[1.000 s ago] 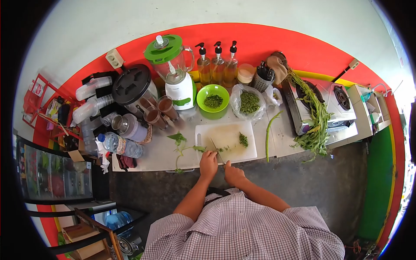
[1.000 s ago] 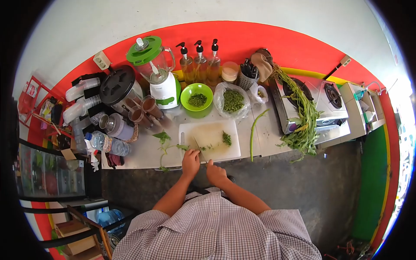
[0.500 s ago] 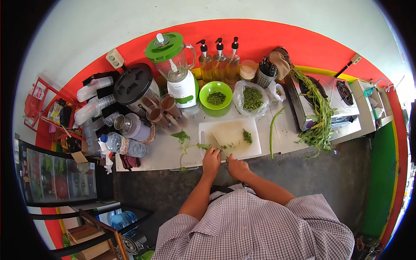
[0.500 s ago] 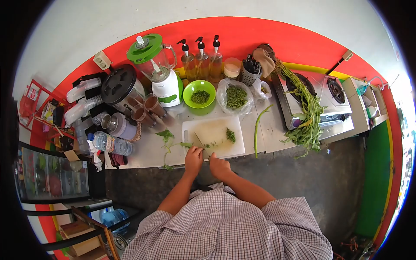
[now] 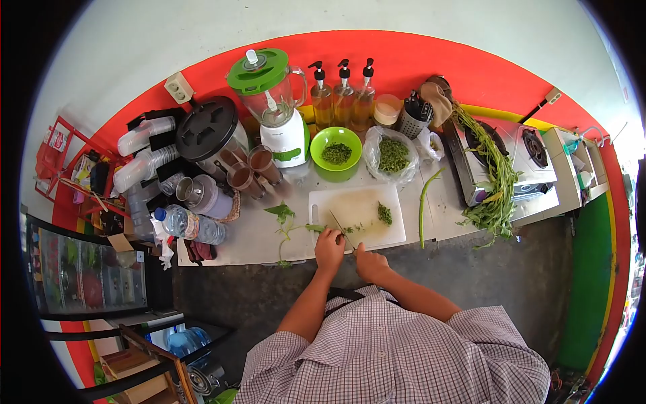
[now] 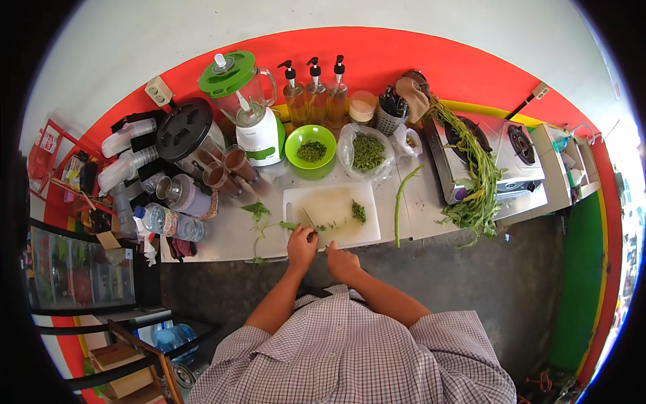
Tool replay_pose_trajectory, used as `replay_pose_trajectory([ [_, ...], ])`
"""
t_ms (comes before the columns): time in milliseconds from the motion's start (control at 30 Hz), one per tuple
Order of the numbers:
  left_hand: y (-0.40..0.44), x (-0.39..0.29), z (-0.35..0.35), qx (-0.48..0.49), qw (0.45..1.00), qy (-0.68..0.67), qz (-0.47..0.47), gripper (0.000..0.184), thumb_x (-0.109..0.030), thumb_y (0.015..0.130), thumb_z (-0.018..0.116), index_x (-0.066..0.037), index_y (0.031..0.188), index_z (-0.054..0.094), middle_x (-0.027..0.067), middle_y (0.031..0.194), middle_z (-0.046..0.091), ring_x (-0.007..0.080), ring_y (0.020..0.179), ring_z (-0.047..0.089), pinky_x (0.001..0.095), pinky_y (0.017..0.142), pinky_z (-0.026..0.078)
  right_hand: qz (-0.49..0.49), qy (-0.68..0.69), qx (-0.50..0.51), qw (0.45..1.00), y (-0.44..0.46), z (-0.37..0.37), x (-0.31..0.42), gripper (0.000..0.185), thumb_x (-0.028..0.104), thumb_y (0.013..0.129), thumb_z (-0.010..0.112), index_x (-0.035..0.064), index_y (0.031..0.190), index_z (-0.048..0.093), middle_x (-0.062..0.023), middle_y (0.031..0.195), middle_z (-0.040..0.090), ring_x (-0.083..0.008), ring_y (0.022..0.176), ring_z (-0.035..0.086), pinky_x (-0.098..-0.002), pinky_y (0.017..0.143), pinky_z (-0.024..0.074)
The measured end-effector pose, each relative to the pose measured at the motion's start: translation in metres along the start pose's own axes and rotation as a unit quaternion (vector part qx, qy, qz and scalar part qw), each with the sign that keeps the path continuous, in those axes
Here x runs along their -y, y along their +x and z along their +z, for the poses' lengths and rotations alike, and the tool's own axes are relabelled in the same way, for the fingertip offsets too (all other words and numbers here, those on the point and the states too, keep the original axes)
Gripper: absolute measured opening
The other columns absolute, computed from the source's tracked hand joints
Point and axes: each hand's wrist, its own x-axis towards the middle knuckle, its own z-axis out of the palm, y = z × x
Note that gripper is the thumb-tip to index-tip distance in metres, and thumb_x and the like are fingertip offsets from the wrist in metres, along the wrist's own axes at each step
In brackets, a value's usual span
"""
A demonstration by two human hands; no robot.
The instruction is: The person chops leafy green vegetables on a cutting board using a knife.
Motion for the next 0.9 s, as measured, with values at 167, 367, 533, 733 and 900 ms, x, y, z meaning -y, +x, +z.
replay_pose_trajectory([
  [167, -0.008, -0.001, -0.004, -0.023, 0.996, 0.046, 0.075, 0.009, -0.012, 0.084, 0.07, -0.008, 0.092, 0.072, 0.0064, 0.094, 0.065, 0.0285, 0.093, 0.064, 0.0412, 0.078, 0.055, 0.01, 0.006, 0.0, 1.0, 0.004, 0.001, 0.003, 0.039, 0.016, 0.091, 0.059, -0.0014, 0.12, 0.04, -0.0266, 0.098, 0.073, -0.0429, 0.093, 0.073, -0.05, 0.081, 0.0583],
  [367, -0.011, -0.004, -0.006, -0.04, 0.996, 0.012, 0.082, 0.01, -0.013, 0.085, 0.07, -0.006, 0.092, 0.072, 0.0074, 0.095, 0.065, 0.0294, 0.095, 0.063, 0.0408, 0.08, 0.054, 0.012, 0.01, 0.016, 1.0, 0.002, -0.009, 0.003, 0.042, 0.016, 0.09, 0.061, -0.0014, 0.123, 0.04, -0.0278, 0.102, 0.072, -0.0442, 0.097, 0.072, -0.0512, 0.084, 0.0575],
  [533, -0.007, -0.002, -0.003, -0.037, 0.998, 0.009, 0.042, 0.01, -0.012, 0.084, 0.07, -0.006, 0.092, 0.072, 0.0076, 0.094, 0.065, 0.0304, 0.093, 0.063, 0.0413, 0.081, 0.054, 0.017, 0.014, 0.026, 0.999, -0.003, 0.0, 0.002, 0.047, 0.019, 0.09, 0.064, -0.0005, 0.125, 0.039, -0.0287, 0.106, 0.071, -0.0443, 0.101, 0.071, -0.052, 0.087, 0.0562],
  [733, -0.008, 0.0, -0.003, -0.037, 0.997, 0.009, 0.066, 0.009, -0.01, 0.084, 0.07, -0.005, 0.091, 0.072, 0.0082, 0.093, 0.066, 0.0307, 0.093, 0.064, 0.0411, 0.081, 0.054, 0.022, 0.011, 0.046, 0.999, 0.002, -0.011, 0.004, 0.054, 0.022, 0.089, 0.066, -0.0016, 0.129, 0.038, -0.0285, 0.107, 0.071, -0.0443, 0.102, 0.07, -0.0518, 0.087, 0.0564],
  [900, -0.007, 0.005, 0.0, -0.032, 0.999, -0.022, 0.03, 0.01, -0.008, 0.084, 0.07, -0.002, 0.093, 0.071, 0.0111, 0.093, 0.065, 0.0325, 0.089, 0.065, 0.0414, 0.079, 0.055, 0.04, 0.023, 0.023, 0.999, 0.003, 0.009, 0.004, 0.049, 0.021, 0.089, 0.065, -0.0002, 0.125, 0.039, -0.0274, 0.105, 0.072, -0.043, 0.103, 0.07, -0.051, 0.088, 0.0564],
])
